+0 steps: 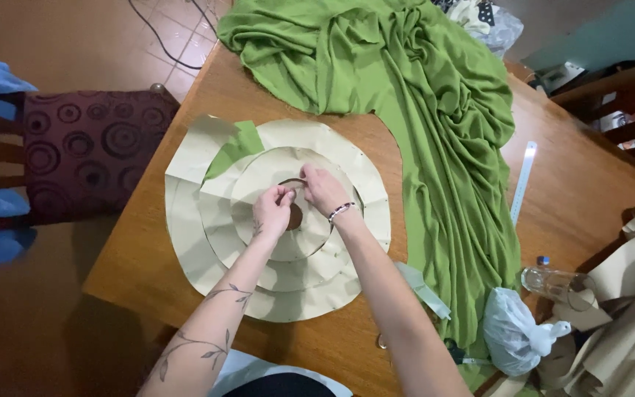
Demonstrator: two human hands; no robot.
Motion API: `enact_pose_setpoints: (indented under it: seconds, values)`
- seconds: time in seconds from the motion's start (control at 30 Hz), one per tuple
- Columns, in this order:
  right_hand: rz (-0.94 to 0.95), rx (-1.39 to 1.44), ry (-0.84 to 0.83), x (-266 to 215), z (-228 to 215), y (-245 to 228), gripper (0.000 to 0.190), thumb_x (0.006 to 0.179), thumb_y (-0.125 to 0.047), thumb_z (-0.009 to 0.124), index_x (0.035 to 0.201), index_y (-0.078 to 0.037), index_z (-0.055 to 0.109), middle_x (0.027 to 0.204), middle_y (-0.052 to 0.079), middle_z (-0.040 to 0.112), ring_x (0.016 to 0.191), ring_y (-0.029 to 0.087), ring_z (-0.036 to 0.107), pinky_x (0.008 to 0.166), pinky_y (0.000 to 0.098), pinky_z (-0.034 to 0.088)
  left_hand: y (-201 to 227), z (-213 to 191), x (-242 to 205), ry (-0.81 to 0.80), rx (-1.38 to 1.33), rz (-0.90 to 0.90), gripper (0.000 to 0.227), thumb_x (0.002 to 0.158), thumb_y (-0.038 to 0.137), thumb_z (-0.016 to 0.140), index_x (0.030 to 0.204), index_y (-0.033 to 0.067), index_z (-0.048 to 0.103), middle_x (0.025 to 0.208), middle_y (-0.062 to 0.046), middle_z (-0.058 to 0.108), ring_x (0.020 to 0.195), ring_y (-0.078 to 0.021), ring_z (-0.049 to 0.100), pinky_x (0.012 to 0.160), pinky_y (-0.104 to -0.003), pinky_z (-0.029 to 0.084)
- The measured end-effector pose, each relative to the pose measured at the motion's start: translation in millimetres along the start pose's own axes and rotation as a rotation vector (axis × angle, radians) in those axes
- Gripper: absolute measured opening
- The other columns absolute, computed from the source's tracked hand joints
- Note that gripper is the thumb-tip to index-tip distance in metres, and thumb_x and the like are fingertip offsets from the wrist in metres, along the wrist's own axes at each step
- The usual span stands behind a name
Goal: The person is pinning a spiral-shaped paper pattern onto a piece of green fabric laid out on a wooden table to prepare for cutting.
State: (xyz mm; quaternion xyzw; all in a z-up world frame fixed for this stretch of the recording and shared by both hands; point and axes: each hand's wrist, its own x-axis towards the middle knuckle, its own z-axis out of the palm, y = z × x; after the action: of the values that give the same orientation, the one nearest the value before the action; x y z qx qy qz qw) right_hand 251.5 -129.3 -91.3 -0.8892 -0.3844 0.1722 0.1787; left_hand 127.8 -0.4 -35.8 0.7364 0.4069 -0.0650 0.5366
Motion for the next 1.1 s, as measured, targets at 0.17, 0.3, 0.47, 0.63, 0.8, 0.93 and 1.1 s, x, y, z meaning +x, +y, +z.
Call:
enact_pose_setpoints:
  seconds: [0.17,0.3,0.47,0.63,0.8,0.93,1.1]
  values:
    - [0.148,0.245,0.038,-28.6,-51.9,-21.4,0.038,0.082,-0.013,0.064,0.115,-0.015,0.048,0.088,0.010,0.065,0.088,0.028,0.068,0.081,0.0388,0.056,-9.8,7.5,8.2,0.009,-0.201,-0.073,0.014,0.092,0.030,0.071,0.103,0.0251,0.077,0.099,0.000,0.078,0.100,-0.0198,0.072,0.088,-0.035,0.053]
    - [0.274,0.707,0.070,-38.2,-54.4,-53.0,0.043,0.084,-0.011,0.071,0.114,-0.013,0.041,0.086,0.000,0.067,0.077,0.011,0.064,0.070,0.0226,0.055,-1.7,26.2,4.7,-0.085,-0.796,-0.214,0.025,0.092,0.012,0.075,0.115,0.0032,0.071,0.103,-0.015,0.076,0.087,-0.0211,0.073,0.083,-0.035,0.062]
    - [0.198,0.559,0.002,-26.6,-38.8,-46.5,0.042,0.084,-0.012,0.070,0.114,-0.014,0.041,0.083,0.004,0.070,0.078,0.021,0.069,0.070,0.0365,0.057,6.6,13.0,-2.1,-0.072,-0.820,-0.239,0.025,0.092,0.011,0.075,0.114,-0.0004,0.070,0.099,-0.017,0.075,0.083,-0.0217,0.073,0.080,-0.037,0.064]
    - [0.171,0.357,-0.049,-1.6,-70.0,-61.0,0.049,0.083,-0.016,0.078,0.120,-0.022,0.046,0.090,-0.004,0.077,0.092,0.021,0.074,0.087,0.0360,0.056,1.3,10.8,26.8,0.041,-0.675,-0.146,0.018,0.094,0.012,0.073,0.108,0.0002,0.073,0.096,-0.019,0.074,0.085,-0.0259,0.074,0.076,-0.039,0.064]
    - [0.269,0.423,0.191,37.4,-69.9,-41.9,0.041,0.089,-0.014,0.075,0.117,-0.021,0.046,0.094,0.003,0.075,0.094,0.026,0.073,0.088,0.0391,0.057,38.5,0.6,47.4,0.171,-0.174,0.024,0.013,0.090,0.039,0.073,0.101,0.0341,0.078,0.094,0.010,0.077,0.098,-0.0143,0.071,0.090,-0.033,0.053]
    - [0.273,0.363,0.160,56.5,-55.8,-32.8,0.040,0.090,-0.013,0.073,0.116,-0.023,0.045,0.090,0.000,0.075,0.091,0.025,0.073,0.087,0.0388,0.058,33.6,9.1,72.4,0.154,-0.126,0.086,0.009,0.088,0.035,0.075,0.097,0.0336,0.077,0.093,0.009,0.077,0.099,-0.0153,0.071,0.088,-0.032,0.053]
    - [0.225,0.220,0.092,72.0,-48.2,-23.4,0.037,0.088,-0.016,0.072,0.114,-0.023,0.048,0.091,0.002,0.073,0.096,0.029,0.071,0.091,0.0442,0.056,30.7,9.9,87.6,0.107,-0.121,-0.054,0.014,0.088,0.040,0.072,0.101,0.0376,0.076,0.097,0.014,0.076,0.103,-0.0119,0.070,0.089,-0.029,0.050]
